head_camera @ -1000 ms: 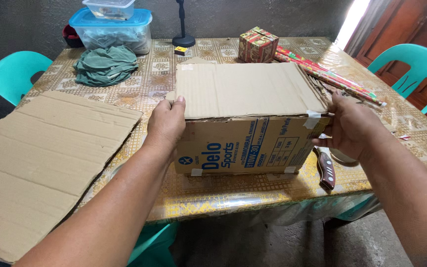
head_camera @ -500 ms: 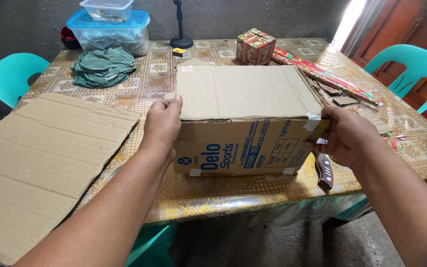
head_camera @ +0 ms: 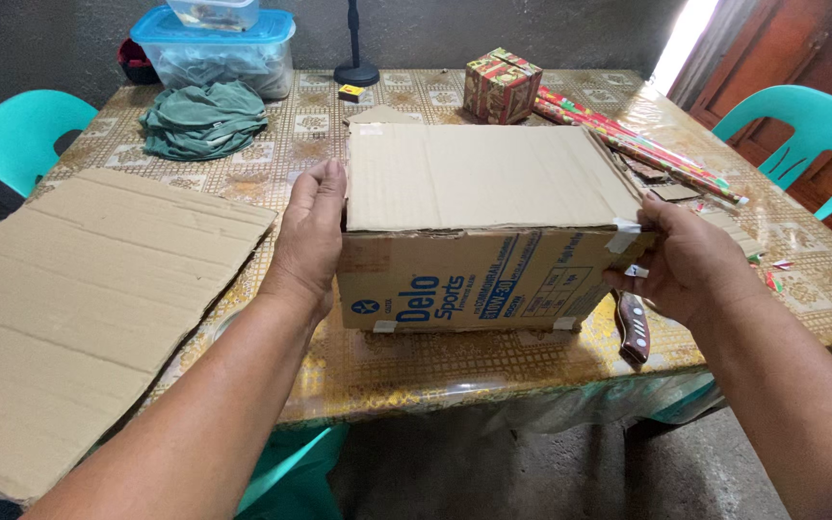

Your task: The person tapes a cardboard box on a table using clear packing tape and a knife to cut the tape. They repeatedly apply tape to the edges and seams, rotate the box, and trim excess tape. A wrapped gift is briefly placed inside the box before the person continues taping.

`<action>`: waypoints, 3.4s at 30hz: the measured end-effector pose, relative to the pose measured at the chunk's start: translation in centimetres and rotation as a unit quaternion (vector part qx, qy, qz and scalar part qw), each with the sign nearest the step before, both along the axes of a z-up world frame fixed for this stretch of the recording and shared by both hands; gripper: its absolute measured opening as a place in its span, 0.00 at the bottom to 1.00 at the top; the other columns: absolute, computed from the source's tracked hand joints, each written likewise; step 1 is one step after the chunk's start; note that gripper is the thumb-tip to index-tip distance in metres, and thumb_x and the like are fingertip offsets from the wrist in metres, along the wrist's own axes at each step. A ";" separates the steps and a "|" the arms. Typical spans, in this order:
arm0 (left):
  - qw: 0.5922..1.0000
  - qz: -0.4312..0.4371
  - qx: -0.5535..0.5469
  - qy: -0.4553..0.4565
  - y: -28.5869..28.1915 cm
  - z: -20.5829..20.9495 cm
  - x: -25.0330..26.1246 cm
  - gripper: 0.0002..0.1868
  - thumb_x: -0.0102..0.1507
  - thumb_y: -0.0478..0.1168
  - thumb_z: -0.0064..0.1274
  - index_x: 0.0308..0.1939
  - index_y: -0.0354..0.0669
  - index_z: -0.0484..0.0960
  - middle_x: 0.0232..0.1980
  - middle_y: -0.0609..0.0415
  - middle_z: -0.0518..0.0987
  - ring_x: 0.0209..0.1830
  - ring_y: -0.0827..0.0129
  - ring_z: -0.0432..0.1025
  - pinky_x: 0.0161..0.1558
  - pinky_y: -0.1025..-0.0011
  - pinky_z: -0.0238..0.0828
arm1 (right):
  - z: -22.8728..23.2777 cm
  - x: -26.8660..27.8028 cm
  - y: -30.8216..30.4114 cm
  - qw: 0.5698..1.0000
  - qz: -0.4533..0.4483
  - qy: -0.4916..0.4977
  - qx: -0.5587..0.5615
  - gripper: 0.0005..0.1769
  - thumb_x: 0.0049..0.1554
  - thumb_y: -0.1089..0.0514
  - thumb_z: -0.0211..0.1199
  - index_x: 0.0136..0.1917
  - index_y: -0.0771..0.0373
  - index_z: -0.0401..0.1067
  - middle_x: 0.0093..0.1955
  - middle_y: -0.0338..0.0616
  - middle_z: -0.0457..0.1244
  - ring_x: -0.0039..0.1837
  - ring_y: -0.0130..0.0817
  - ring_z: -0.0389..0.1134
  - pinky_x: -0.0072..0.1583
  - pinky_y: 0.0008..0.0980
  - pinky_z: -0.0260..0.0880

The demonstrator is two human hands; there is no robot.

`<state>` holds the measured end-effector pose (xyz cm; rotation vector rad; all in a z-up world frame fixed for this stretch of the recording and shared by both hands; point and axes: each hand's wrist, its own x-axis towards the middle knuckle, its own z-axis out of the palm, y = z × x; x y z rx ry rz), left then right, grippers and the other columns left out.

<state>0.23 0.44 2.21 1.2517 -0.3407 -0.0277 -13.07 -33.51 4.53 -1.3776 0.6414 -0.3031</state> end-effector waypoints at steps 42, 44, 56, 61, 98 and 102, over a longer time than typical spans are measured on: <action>0.978 -0.112 0.128 -0.122 1.2 -1.5 -0.3 0.34 0.53 0.31 0.63 0.64 0.42 0.75 0.59 0.50 0.81 0.55 0.68 0.77 0.57 0.72 0.74 | -10.9 6.0 34.2 0.647 0.473 -0.089 -0.591 0.16 0.54 0.55 0.67 0.54 0.60 0.74 0.55 0.54 0.67 0.62 0.53 0.66 0.63 0.46 0.65; 0.975 -0.129 0.139 -0.120 1.4 -1.4 -0.2 0.34 0.53 0.32 0.64 0.64 0.43 0.75 0.58 0.50 0.81 0.55 0.67 0.77 0.57 0.72 0.75 | -11.3 6.1 34.5 0.629 0.466 -0.083 -0.617 0.15 0.54 0.55 0.67 0.54 0.60 0.74 0.55 0.53 0.68 0.62 0.52 0.66 0.63 0.46 0.65; 0.951 -0.181 0.190 -0.162 2.0 -0.4 2.0 0.28 0.53 0.32 0.64 0.58 0.41 0.78 0.59 0.52 0.81 0.59 0.67 0.75 0.61 0.69 0.70 | -4.6 -4.7 19.0 0.930 0.350 -0.004 -0.112 0.16 0.57 0.59 0.63 0.57 0.67 0.76 0.50 0.48 0.70 0.53 0.34 0.71 0.57 0.36 0.69; 0.966 -0.216 0.142 -0.025 2.8 0.4 0.6 0.22 0.56 0.30 0.56 0.55 0.41 0.81 0.54 0.53 0.82 0.51 0.69 0.75 0.55 0.70 0.73 | 1.5 -7.1 13.6 0.924 0.286 -0.247 0.053 0.17 0.64 0.61 0.57 0.64 0.73 0.68 0.57 0.58 0.69 0.61 0.48 0.71 0.67 0.53 0.68; 0.892 0.091 0.312 -0.314 -3.2 3.8 -3.8 0.18 0.60 0.32 0.44 0.54 0.40 0.79 0.57 0.43 0.79 0.61 0.53 0.74 0.65 0.58 0.69 | 2.6 4.4 11.6 0.893 0.279 -0.289 0.202 0.24 0.57 0.70 0.51 0.67 0.68 0.63 0.59 0.58 0.67 0.59 0.42 0.68 0.57 0.26 0.59; 0.879 0.074 0.289 -0.372 -3.0 3.7 -3.8 0.16 0.55 0.35 0.53 0.47 0.42 0.82 0.57 0.47 0.79 0.61 0.56 0.73 0.64 0.60 0.69 | 3.1 4.6 11.8 0.889 0.268 -0.299 0.218 0.17 0.58 0.65 0.52 0.61 0.68 0.63 0.53 0.53 0.69 0.56 0.47 0.72 0.65 0.43 0.74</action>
